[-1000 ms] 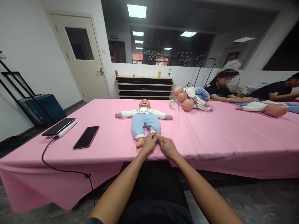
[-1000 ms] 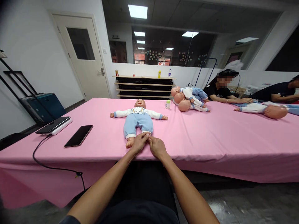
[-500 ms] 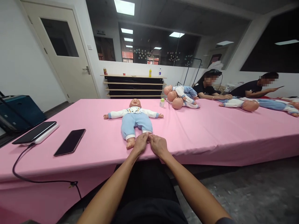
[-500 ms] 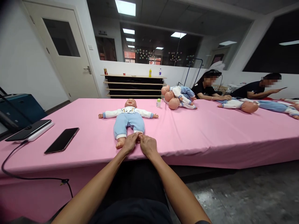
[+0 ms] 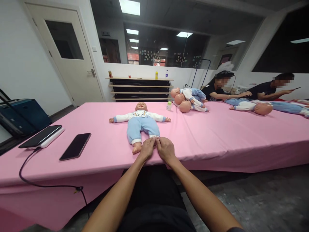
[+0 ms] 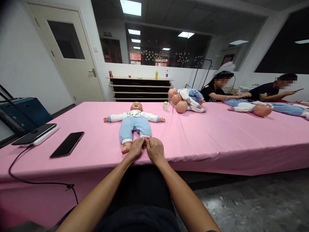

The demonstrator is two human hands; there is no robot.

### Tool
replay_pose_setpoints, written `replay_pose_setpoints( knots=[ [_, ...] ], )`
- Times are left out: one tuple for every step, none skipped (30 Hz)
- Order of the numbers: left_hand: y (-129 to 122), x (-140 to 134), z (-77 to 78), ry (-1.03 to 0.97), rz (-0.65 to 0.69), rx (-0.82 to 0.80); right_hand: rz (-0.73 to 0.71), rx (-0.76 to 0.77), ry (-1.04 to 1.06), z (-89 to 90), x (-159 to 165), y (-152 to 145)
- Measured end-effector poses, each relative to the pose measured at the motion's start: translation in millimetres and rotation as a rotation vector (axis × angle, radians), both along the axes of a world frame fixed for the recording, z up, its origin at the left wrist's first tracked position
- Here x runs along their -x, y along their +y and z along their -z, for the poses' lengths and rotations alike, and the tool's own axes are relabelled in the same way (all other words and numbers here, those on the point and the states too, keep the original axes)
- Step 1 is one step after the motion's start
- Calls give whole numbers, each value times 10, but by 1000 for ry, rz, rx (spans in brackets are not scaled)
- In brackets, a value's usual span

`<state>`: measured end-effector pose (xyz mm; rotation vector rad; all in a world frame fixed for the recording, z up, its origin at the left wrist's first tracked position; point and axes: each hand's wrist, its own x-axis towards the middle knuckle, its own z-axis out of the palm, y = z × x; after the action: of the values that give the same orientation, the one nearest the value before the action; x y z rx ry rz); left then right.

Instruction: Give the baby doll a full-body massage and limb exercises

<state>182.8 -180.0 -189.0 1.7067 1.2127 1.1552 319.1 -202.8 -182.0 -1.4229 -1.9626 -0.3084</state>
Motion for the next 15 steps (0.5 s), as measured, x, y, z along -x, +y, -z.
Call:
replay_pose_setpoints(
  knots=[
    [-3,-3,0,-1,-1,6,-5,8,-3,10,-4,6],
    [-8,-7,1,-11,5,7,-11,18,-4,20,-8,12],
    [-13,-11,2,-29,16,4,-16,29,-4,30,-13,17],
    [-18,-15,3,-49,25,0,-21,38,-2,37,-18,21],
    [-22,-19,4,-67,32,0,-26,45,1,43,-22,24],
    [-26,-23,5,-83,36,4,-31,51,5,45,-26,26],
    [-28,-26,5,-97,37,10,-38,57,8,46,-29,27],
    [-30,-28,5,-110,35,13,-44,63,13,44,-30,27],
    [-31,-29,4,-119,35,15,-49,70,19,40,-31,26],
    [-32,-29,2,-124,35,16,-51,78,24,36,-30,25],
    [-33,-28,0,-126,34,14,-49,86,29,30,-29,23],
    [-33,-26,-4,-127,32,10,-41,93,33,25,-26,21],
    [-34,-23,-8,-128,31,4,-33,99,36,21,-24,19],
    [-34,-20,-12,-132,35,-5,-28,105,38,17,-23,17],
    [-33,-17,-15,-138,43,-15,-27,111,41,15,-22,16]
  ],
)
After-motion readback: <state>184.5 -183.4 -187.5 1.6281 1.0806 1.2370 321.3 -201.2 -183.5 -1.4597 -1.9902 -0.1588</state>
